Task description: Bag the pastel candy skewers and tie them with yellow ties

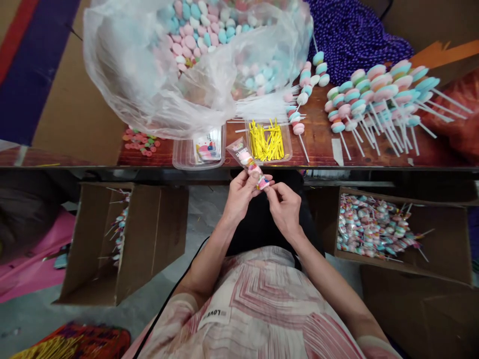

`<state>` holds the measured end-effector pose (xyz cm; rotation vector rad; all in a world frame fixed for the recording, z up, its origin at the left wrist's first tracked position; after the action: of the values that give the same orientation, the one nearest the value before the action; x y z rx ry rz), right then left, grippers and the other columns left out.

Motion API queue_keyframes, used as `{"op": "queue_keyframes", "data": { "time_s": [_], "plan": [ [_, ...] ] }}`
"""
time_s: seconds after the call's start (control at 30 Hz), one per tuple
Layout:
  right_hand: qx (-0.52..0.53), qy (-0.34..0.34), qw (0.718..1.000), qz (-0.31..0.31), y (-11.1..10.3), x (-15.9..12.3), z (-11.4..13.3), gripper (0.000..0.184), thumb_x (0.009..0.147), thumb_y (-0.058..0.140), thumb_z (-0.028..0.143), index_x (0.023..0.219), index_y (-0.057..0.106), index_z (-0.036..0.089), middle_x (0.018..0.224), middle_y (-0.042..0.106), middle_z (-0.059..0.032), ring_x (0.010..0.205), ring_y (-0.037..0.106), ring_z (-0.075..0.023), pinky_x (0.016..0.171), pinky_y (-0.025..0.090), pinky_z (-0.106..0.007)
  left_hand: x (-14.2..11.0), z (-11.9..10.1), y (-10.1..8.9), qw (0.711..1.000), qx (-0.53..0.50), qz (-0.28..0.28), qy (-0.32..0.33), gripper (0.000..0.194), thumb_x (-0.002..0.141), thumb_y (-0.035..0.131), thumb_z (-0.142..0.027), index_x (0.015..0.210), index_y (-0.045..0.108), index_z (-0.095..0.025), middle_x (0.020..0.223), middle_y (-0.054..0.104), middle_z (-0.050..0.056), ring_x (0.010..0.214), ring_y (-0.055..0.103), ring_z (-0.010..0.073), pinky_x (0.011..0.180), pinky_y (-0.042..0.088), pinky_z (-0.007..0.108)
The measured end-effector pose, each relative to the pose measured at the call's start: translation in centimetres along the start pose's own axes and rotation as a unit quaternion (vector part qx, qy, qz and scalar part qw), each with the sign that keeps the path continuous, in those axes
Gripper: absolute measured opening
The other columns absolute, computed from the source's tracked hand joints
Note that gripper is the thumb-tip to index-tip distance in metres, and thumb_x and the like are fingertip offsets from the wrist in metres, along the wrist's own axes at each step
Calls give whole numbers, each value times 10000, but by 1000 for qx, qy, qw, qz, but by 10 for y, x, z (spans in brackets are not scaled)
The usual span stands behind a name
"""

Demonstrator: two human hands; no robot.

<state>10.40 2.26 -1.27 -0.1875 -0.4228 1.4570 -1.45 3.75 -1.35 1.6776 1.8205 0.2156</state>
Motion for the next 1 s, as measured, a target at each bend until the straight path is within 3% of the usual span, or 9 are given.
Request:
{"op": "queue_keyframes", "data": {
  "time_s": [0.3, 0.43, 0.63, 0.87, 1.0],
  "plan": [
    [48, 94, 994, 15, -1, -6, -3, 357, 899, 621, 378, 611, 536, 186, 567, 482, 46, 543, 404, -88, 542, 334, -245, 0, 7, 4, 999, -26, -15, 36, 404, 805, 728, -537, 953, 629, -175, 904, 756, 59, 940, 747, 233, 852, 573, 362],
    [93, 134, 987, 3, 5, -4, -2, 383, 858, 648, 413, 573, 526, 188, 542, 511, 37, 526, 415, -91, 515, 345, -239, -1, 18, 5, 998, -14, -20, 51, 427, 766, 761, -544, 951, 641, -179, 867, 733, 34, 917, 741, 212, 833, 573, 331],
    [183, 202, 962, 25, 21, 2, -10, 441, 827, 650, 563, 615, 568, 184, 516, 481, 44, 467, 376, -76, 448, 308, -230, -2, 25, 2, 996, 24, -27, 86, 356, 800, 756, -477, 991, 650, -197, 996, 730, 35, 1028, 718, 206, 906, 542, 310],
    [164, 185, 956, 158, -3, -12, 0, 358, 913, 575, 502, 769, 643, 182, 514, 547, 35, 435, 409, -78, 433, 290, -221, -3, 6, 3, 999, -15, -13, 46, 438, 848, 669, -568, 1052, 614, -185, 1011, 754, 87, 1001, 742, 241, 911, 542, 353],
    [196, 180, 953, 143, -9, -21, 3, 313, 933, 561, 466, 816, 642, 187, 499, 524, 53, 414, 369, -74, 437, 283, -224, -8, 6, 3, 999, 14, 26, 40, 443, 866, 664, -536, 1148, 585, -204, 1152, 730, 116, 1018, 739, 255, 911, 553, 384]
  ]
}}
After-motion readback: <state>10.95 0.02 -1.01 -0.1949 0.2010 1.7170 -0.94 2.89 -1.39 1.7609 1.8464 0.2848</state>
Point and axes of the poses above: each hand's wrist, its own x-axis towards the middle knuckle, its own y-axis out of the palm, z = x × y, the point moved 2 cm from there along x, towards the middle knuckle
